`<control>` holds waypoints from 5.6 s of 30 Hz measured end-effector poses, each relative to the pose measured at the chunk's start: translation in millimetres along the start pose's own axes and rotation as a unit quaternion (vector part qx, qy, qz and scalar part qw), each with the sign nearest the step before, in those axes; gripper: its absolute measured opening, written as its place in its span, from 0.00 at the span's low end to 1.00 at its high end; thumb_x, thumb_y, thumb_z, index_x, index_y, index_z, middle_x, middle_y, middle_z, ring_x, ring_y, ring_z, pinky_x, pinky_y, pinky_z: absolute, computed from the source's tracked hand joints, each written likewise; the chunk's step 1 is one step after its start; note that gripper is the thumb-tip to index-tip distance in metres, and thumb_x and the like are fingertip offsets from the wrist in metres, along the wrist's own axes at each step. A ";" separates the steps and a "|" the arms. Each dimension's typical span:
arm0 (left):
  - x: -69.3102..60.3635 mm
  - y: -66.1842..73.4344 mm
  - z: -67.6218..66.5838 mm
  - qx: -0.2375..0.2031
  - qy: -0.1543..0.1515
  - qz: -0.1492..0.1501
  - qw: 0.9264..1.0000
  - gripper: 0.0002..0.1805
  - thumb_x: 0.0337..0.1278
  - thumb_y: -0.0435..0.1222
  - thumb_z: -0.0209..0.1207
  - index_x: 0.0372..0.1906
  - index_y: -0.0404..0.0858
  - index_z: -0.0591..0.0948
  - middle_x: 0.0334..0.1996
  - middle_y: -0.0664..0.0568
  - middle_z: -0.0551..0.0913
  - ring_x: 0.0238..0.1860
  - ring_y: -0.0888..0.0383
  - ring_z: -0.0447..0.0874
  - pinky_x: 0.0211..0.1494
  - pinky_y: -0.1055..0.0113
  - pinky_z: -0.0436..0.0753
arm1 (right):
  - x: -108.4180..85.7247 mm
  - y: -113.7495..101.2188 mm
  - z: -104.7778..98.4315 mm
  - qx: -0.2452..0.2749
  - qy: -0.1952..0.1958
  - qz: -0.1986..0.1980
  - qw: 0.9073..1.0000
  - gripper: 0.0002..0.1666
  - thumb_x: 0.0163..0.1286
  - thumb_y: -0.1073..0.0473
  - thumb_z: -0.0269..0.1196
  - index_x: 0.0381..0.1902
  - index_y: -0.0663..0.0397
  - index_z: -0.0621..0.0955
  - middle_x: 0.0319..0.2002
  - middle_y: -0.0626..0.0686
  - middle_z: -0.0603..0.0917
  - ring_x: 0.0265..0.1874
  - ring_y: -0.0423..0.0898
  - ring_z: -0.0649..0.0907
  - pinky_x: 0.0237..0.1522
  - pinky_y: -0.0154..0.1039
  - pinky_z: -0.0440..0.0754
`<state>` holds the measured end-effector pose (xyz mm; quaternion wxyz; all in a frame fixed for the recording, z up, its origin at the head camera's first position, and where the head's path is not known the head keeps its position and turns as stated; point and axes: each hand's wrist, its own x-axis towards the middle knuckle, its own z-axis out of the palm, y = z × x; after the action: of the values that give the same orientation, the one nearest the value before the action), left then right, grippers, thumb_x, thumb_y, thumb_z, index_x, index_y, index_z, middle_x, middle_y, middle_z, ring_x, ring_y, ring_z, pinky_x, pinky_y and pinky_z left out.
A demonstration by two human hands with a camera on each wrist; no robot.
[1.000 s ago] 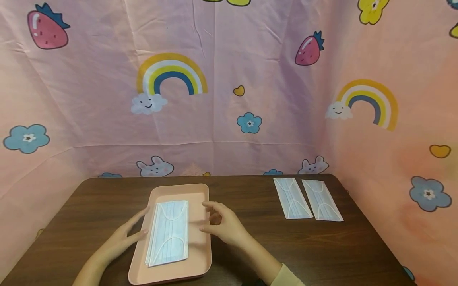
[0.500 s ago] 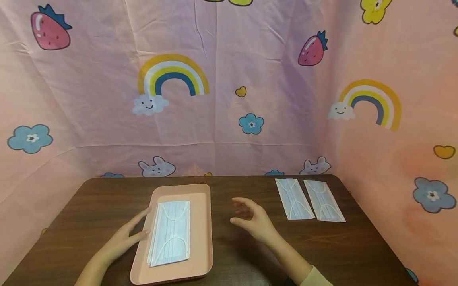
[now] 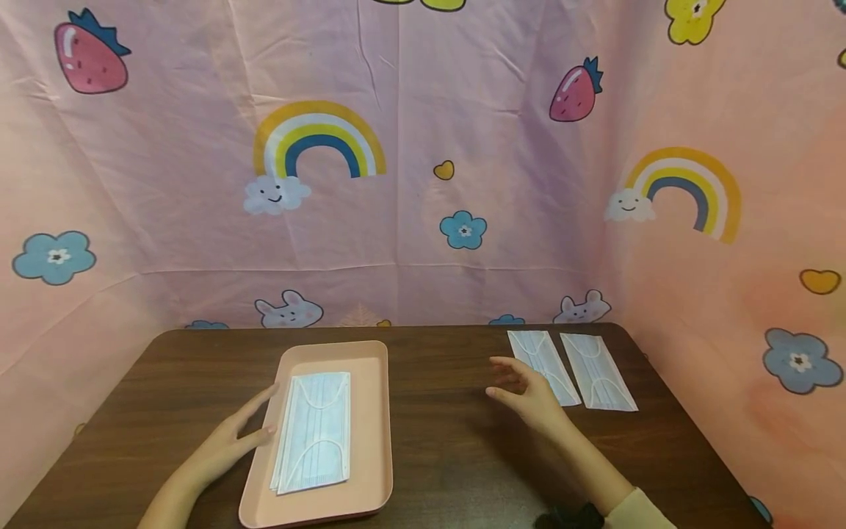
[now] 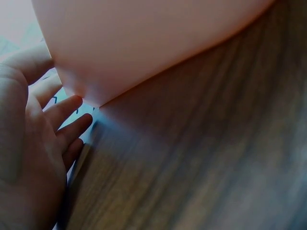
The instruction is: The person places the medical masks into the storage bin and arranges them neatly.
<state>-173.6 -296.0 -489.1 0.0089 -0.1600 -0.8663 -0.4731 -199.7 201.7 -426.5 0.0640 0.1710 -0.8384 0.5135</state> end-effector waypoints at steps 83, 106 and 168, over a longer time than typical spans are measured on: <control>-0.5 -3.0 0.7 0.000 0.006 0.002 1.000 0.36 0.62 0.37 0.59 0.73 0.45 0.60 0.71 0.37 0.56 0.69 0.48 0.49 0.59 0.28 0.51 | -4.0 150.2 -192.9 -0.235 -0.015 0.154 0.959 0.30 0.59 0.55 0.70 0.54 0.69 0.78 0.39 0.63 0.78 0.35 0.54 0.73 0.32 0.42 0.72; -1.4 -3.2 1.7 0.006 0.006 -0.008 1.000 0.36 0.61 0.38 0.59 0.73 0.43 0.60 0.71 0.34 0.56 0.67 0.29 0.49 0.57 0.26 0.52 | -7.3 140.0 -191.0 -0.199 0.015 0.183 0.963 0.35 0.61 0.53 0.69 0.59 0.70 0.74 0.60 0.77 0.67 0.54 0.72 0.69 0.53 0.66 0.69; -1.4 -0.5 -1.0 0.009 0.006 0.000 1.000 0.36 0.60 0.38 0.60 0.73 0.42 0.60 0.70 0.34 0.58 0.67 0.28 0.50 0.57 0.26 0.53 | -21.8 30.9 -107.4 0.080 0.249 0.097 0.960 0.33 0.60 0.64 0.69 0.63 0.58 0.73 0.44 0.44 0.78 0.31 0.35 0.83 0.28 0.33 0.84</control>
<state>-172.5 -297.5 -489.1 0.0157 -0.1567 -0.8703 -0.4667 -197.5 314.2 -408.7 0.2070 -0.0400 -0.7649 0.6086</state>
